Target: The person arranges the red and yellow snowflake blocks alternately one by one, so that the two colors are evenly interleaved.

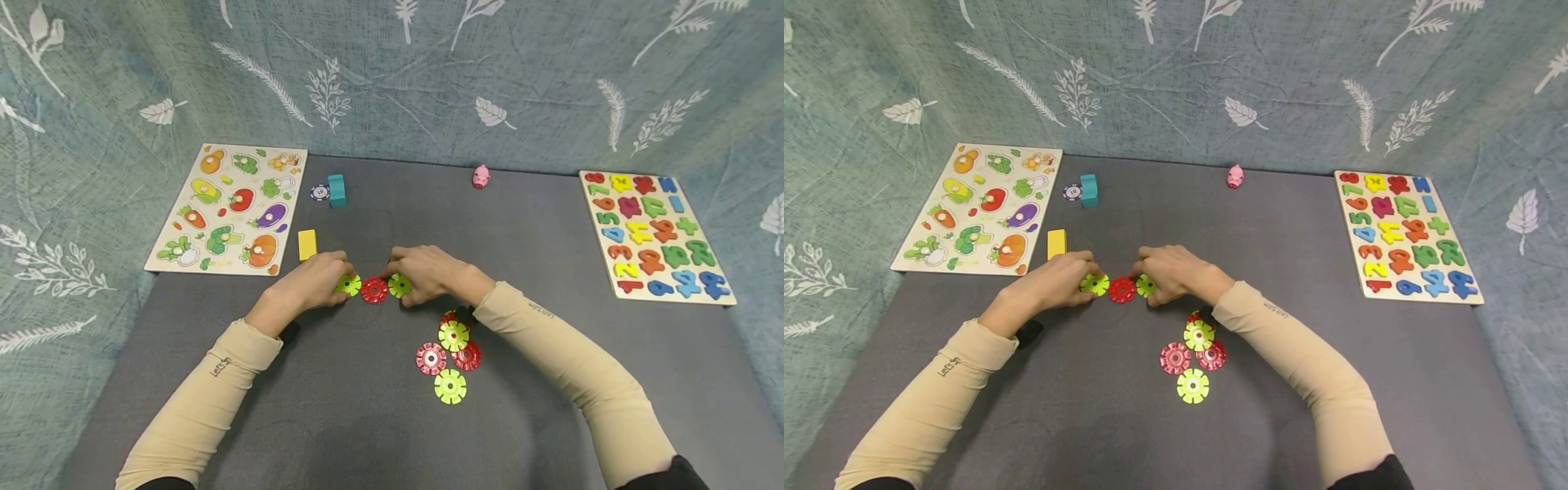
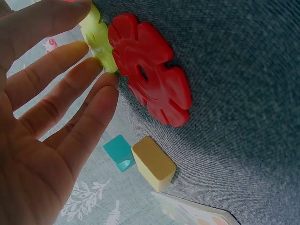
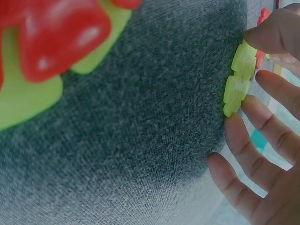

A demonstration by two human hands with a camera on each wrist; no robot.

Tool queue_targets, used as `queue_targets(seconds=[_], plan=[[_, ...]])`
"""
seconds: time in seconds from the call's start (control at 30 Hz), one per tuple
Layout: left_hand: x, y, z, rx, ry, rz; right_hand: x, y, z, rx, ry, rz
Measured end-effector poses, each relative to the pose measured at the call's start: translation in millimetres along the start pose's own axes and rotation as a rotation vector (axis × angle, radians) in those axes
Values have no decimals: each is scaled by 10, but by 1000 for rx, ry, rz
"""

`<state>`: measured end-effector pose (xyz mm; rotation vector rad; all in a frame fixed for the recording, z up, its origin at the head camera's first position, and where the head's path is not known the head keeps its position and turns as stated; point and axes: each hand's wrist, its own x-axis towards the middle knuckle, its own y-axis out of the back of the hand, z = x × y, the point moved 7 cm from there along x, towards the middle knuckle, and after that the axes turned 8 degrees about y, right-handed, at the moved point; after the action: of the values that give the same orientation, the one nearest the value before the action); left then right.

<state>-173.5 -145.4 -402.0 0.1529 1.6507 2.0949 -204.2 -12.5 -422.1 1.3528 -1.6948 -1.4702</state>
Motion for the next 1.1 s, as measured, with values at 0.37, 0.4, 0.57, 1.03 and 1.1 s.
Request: queue_targets(seconds=[0.37,0.4,0.57,1.03,1.1], plan=[[-3,2,-16,1,13,-3,0,-3,-2,-8,7,6],[-4,0,-16,1,14,-4,0,-8,0,-7,5,4],[-12,-16,-14,-4,9,-15,-9,-41,-3,2,5,-10],[5,-8,-30,-4,4,-12,-31,-15,-21,10,17,-1],[9,0,-34,-11,9,-12,-43,0,-21,11,21,6]])
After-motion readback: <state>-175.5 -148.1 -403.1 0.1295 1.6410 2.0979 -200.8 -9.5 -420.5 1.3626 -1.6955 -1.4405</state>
